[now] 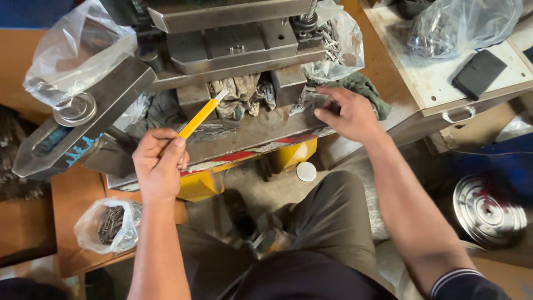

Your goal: The person operates a manual press machine, repeatedly placing small metal pieces into the die and using a yellow tool to assist with positioning. The person then pulls the lever to activate the press and collects the processed pieces.

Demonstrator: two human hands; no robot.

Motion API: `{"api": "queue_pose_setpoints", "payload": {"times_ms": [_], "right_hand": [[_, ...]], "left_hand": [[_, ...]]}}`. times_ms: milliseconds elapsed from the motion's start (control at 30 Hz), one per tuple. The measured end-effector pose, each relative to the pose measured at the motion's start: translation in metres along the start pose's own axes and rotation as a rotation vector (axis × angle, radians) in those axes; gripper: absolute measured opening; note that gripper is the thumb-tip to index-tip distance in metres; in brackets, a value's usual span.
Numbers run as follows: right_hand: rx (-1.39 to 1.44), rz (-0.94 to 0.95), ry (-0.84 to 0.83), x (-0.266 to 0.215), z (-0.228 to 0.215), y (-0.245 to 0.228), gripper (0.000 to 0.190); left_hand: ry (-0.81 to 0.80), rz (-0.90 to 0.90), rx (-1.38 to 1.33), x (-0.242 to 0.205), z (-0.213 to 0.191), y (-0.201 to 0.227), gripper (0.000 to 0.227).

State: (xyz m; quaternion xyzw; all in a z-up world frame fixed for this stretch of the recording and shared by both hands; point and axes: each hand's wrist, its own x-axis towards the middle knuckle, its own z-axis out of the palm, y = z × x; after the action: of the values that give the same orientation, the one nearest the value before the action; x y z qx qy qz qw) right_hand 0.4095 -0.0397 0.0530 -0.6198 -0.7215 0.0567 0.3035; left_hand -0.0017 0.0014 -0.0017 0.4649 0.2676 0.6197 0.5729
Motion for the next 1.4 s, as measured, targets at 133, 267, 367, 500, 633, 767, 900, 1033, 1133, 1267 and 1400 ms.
{"api": "queue_pose_setpoints", "payload": {"times_ms": [133, 267, 367, 500, 633, 767, 900, 1033, 1133, 1267, 1400], "right_hand": [[-0.045, 0.146, -0.208, 0.014, -0.007, 0.0, 0.06], [-0.091, 0.112, -0.198, 0.019, -0.007, -0.002, 0.059], [-0.078, 0.133, -0.204, 0.021, -0.006, -0.005, 0.058], [0.015, 0.183, -0.16, 0.018, -0.003, 0.002, 0.058], [0.223, 0.118, 0.044, 0.001, 0.015, 0.019, 0.055], [0.42, 0.018, 0.251, -0.01, 0.033, 0.028, 0.04], [0.511, 0.159, 0.284, -0.016, 0.033, 0.005, 0.04], [0.566, 0.131, 0.249, -0.013, 0.025, -0.026, 0.024], [0.311, -0.05, 0.326, -0.007, 0.016, -0.057, 0.015], [0.299, -0.074, 0.353, 0.02, 0.005, -0.103, 0.009], [0.028, -0.274, 0.349, 0.06, 0.012, -0.135, 0.022]], "left_hand": [[0.016, -0.01, -0.008, -0.003, -0.003, -0.003, 0.012], [0.007, 0.004, -0.009, 0.0, -0.001, -0.002, 0.012], [0.017, -0.013, -0.007, -0.001, -0.001, 0.0, 0.011], [0.0, -0.006, -0.011, -0.001, 0.0, 0.0, 0.011], [0.012, -0.006, 0.0, 0.001, -0.001, 0.0, 0.01], [0.1, -0.067, 0.155, 0.0, 0.003, 0.002, 0.013], [0.027, -0.072, 0.025, 0.003, 0.006, 0.005, 0.011], [0.002, -0.051, 0.079, 0.004, 0.003, -0.002, 0.009], [-0.009, -0.031, 0.129, 0.003, 0.003, -0.001, 0.007], [-0.068, 0.069, 0.126, 0.003, 0.005, 0.003, 0.005], [-0.071, 0.016, 0.123, 0.002, 0.003, 0.002, 0.005]]}}
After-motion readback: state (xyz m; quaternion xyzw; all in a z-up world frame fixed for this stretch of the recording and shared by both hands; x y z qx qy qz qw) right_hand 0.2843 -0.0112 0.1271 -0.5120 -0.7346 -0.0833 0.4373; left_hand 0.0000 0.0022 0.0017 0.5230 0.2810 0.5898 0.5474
